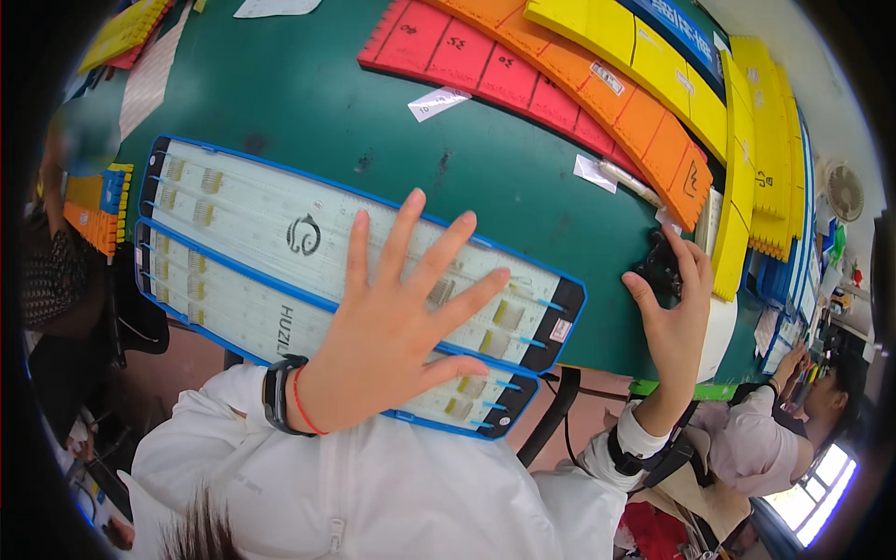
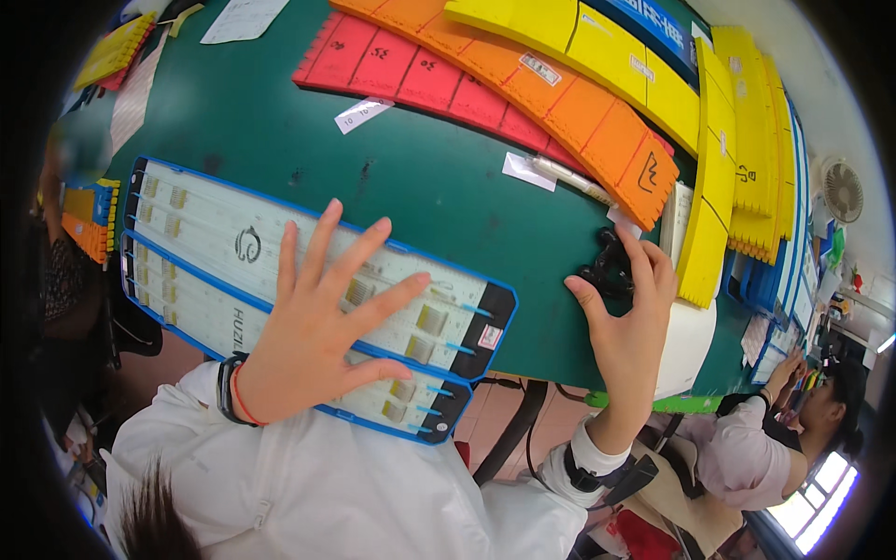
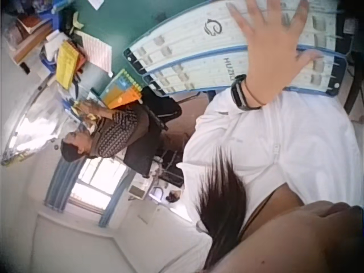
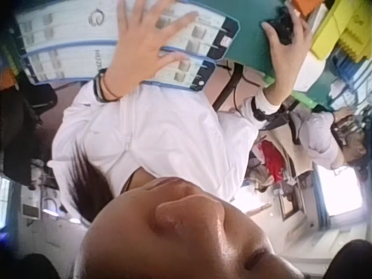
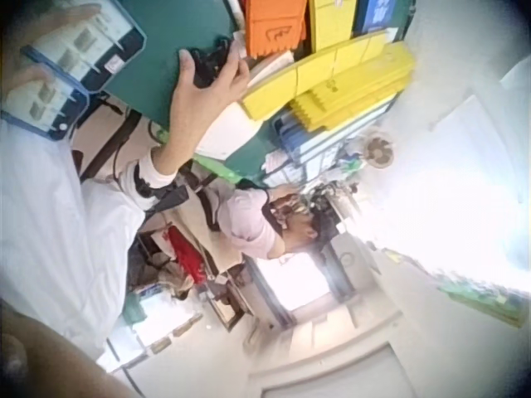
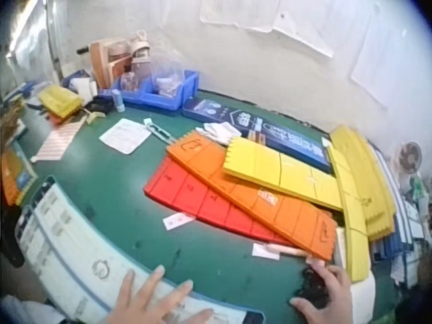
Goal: Manually assembling and testing electronic components on a light fixture.
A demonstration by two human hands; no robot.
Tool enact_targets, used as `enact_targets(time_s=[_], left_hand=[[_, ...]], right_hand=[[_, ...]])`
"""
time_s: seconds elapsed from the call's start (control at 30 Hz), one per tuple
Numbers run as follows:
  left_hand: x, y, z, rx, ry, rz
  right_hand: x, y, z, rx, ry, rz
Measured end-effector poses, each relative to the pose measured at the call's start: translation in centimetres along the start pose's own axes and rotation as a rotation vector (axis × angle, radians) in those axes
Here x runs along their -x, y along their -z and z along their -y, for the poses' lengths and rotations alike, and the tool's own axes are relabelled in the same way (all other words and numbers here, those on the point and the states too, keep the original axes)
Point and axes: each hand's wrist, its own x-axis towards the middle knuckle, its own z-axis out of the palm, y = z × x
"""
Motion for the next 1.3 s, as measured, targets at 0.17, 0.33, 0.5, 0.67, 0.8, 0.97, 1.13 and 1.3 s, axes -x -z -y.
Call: enact_targets(time_s=[0.17, 0.33, 0.5, 0.67, 0.8, 0.97, 1.13, 1.3], left_hand=[[-1.0, 0.2, 0.5, -0.009, 0.031, -0.028], [-1.0, 0.5, 0.7, -0.013, 0.028, 0.002], [-1.3, 0.8, 0.8, -0.037, 0.043, 0.042], [-1.3, 0.5, 0.9, -0.045, 0.029, 0.032], [-1.3, 0.6, 1.0, -0.054, 0.03, 0.038], [-1.4, 0.5, 0.9, -0.047, 0.037, 0.037], [-1.4, 0.5, 0.9, -0.056, 0.043, 0.035], [-1.4, 0.5, 0.8, -0.043, 0.045, 0.036]], right_hand=[[0.8, -1.6, 0.8, -0.308, 0.067, -0.227], [1.0, -3.6, 5.3, -1.247, 0.107, -0.567], [-0.6, -4.2, 7.7, -1.461, 0.057, -0.526], [-0.3, -4.9, 8.1, -1.358, -0.034, -0.479], [0.0, -5.0, 8.8, -1.295, -0.039, -0.414], [0.2, -5.2, 8.3, -1.354, -0.034, -0.38], [0.0, -5.0, 9.0, -1.23, -0.082, -0.358], [0.2, -4.9, 8.4, -1.299, -0.11, -0.407]])
